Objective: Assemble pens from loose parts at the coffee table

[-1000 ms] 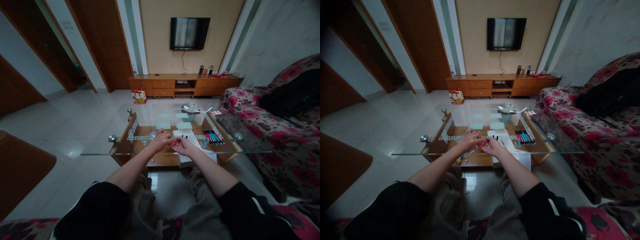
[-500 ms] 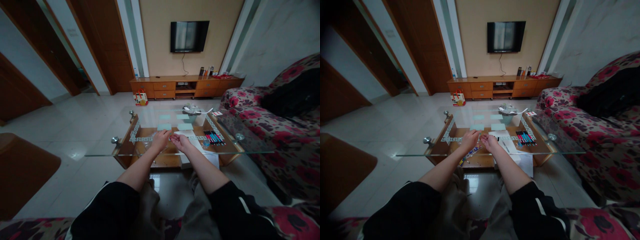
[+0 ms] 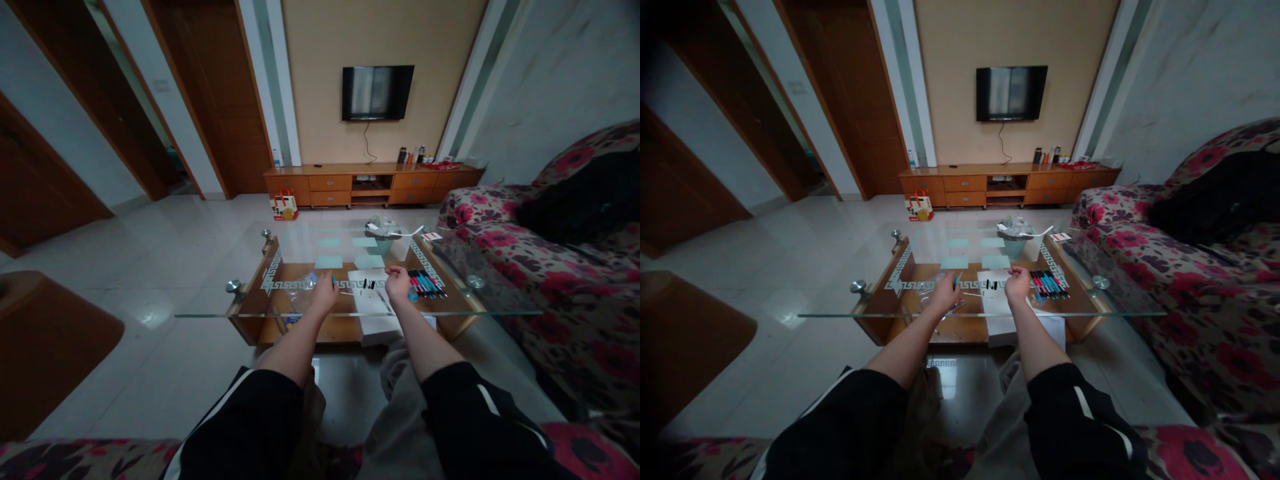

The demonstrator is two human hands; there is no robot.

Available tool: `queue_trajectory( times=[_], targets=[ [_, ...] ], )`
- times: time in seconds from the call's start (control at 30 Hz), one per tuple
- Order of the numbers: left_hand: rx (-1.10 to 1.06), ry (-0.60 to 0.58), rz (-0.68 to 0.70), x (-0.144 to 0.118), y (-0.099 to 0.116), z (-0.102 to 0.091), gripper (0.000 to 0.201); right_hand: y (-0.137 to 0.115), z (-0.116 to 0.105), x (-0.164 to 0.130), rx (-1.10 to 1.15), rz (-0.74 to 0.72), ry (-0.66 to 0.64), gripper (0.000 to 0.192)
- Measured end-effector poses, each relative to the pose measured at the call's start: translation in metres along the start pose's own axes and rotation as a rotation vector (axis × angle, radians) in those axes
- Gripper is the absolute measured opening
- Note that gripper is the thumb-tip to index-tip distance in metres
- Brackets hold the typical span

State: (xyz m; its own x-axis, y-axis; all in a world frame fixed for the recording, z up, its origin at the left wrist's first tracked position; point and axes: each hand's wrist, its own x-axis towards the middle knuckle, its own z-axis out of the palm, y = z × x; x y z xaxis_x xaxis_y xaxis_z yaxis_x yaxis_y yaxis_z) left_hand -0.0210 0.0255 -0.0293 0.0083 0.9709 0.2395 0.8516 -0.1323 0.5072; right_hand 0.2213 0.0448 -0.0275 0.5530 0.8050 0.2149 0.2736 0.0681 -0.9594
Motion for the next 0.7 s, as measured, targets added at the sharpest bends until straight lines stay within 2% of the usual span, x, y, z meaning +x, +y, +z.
queue_trajectory(
  times=[0.13, 0.3, 0.5, 0.6, 0.7],
  targets=[
    [-0.016, -0.067, -0.011, 0.003, -0.003, 0.006, 0.051, 0.016, -0.009, -0.001, -0.208, -0.009, -0.073, 0.021],
    [-0.004, -0.036, -0.034, 0.005, -0.003, 0.009, 0.04, 0.02, -0.008, -0.007, -0.351, -0.083, -0.215, 0.026],
    [-0.012, -0.009, -0.027, 0.005, -0.001, 0.011, 0.035, 0.022, -0.008, -0.012, -0.449, -0.223, -0.299, 0.026],
    [-0.016, -0.004, -0.008, 0.006, -0.002, 0.007, 0.033, 0.022, -0.009, -0.013, -0.48, -0.262, -0.316, 0.024],
    [-0.021, -0.006, 0.013, 0.005, -0.003, -0.005, 0.034, 0.02, -0.01, -0.014, -0.505, -0.284, -0.319, 0.02]
  ],
)
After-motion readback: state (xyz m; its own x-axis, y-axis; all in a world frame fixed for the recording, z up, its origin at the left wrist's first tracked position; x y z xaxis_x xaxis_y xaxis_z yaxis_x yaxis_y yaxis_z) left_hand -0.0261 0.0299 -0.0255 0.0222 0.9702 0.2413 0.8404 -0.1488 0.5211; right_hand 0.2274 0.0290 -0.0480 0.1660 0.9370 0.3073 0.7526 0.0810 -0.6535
